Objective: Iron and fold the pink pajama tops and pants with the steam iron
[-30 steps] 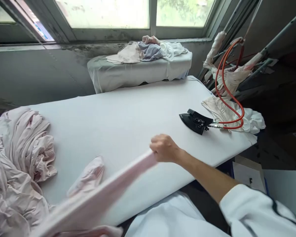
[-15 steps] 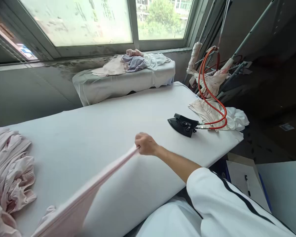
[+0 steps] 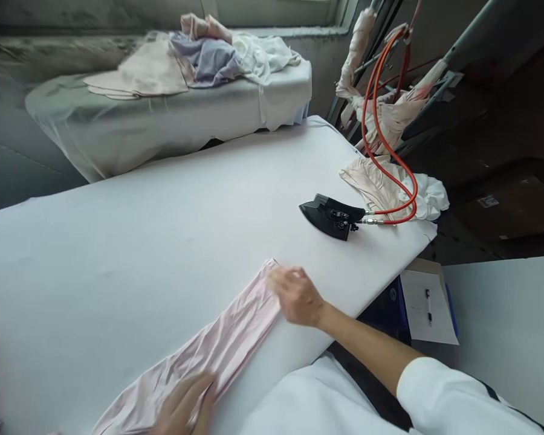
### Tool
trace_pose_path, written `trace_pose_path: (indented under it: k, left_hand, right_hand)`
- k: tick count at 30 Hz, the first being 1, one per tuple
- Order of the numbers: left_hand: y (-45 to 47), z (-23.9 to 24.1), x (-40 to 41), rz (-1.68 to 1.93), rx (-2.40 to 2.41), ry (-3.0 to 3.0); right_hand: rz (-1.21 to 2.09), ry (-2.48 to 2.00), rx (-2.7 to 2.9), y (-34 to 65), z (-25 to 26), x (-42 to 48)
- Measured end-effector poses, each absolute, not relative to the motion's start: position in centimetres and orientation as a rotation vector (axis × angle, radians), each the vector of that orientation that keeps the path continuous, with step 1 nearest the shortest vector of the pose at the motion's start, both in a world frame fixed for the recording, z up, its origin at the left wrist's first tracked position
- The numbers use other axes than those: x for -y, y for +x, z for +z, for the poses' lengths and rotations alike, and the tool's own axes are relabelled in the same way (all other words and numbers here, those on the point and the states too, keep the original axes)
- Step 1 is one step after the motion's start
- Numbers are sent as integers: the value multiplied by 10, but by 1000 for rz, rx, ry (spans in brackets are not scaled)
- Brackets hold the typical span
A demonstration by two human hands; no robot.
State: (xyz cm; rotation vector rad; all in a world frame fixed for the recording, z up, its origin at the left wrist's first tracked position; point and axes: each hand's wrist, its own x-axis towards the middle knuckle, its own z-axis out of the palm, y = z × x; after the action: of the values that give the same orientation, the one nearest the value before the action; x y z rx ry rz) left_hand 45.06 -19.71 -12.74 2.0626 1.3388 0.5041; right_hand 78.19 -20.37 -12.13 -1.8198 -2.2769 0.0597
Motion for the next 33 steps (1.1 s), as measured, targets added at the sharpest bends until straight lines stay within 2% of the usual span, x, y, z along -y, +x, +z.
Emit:
trace_pose_path:
  k: [3, 6, 8, 10, 12, 14, 16, 18, 23, 26, 30, 33]
  left_hand:
    - [550, -141, 159, 454, -988, 2423]
    - [625, -150, 130, 385, -870, 2563]
    - [638, -152, 120, 374, -819, 2565]
    - [616, -154, 113, 417, -923, 2527]
    - [565, -157, 109, 474, -1249, 2426]
    - [500, -163, 108, 434, -1654, 2223]
    - [440, -166, 113, 216, -1868, 2003]
    - [398, -166, 121, 72, -1884, 1876]
    - [375, -159, 134, 98, -1816, 1742]
    - [376, -154, 137, 105, -1875, 1551]
    - [376, -146, 149, 186, -1916, 1354]
    - [379, -138, 156, 330, -1875, 1262]
  right_hand:
    - [209, -1815, 2433, 803, -108, 185]
    - [47, -2152, 2114, 872, -72, 142]
    - [-14, -2315, 1863, 927, -46, 110]
    - [250, -2383, 1784, 972, -29, 87]
    - [614, -2447, 1716, 997, -22, 78]
    - [740, -2559, 1646, 996, -20, 81]
    - [694, -2612, 1775, 971, -18, 92]
    - [665, -2533, 2063, 927, -15, 108]
    - [788, -2312, 2480, 814, -27, 147]
    - [728, -2536, 2252, 801, -47, 146]
    - [378, -2925, 1635, 819, -38, 134]
    - [303, -2907, 1763, 792, -20, 142]
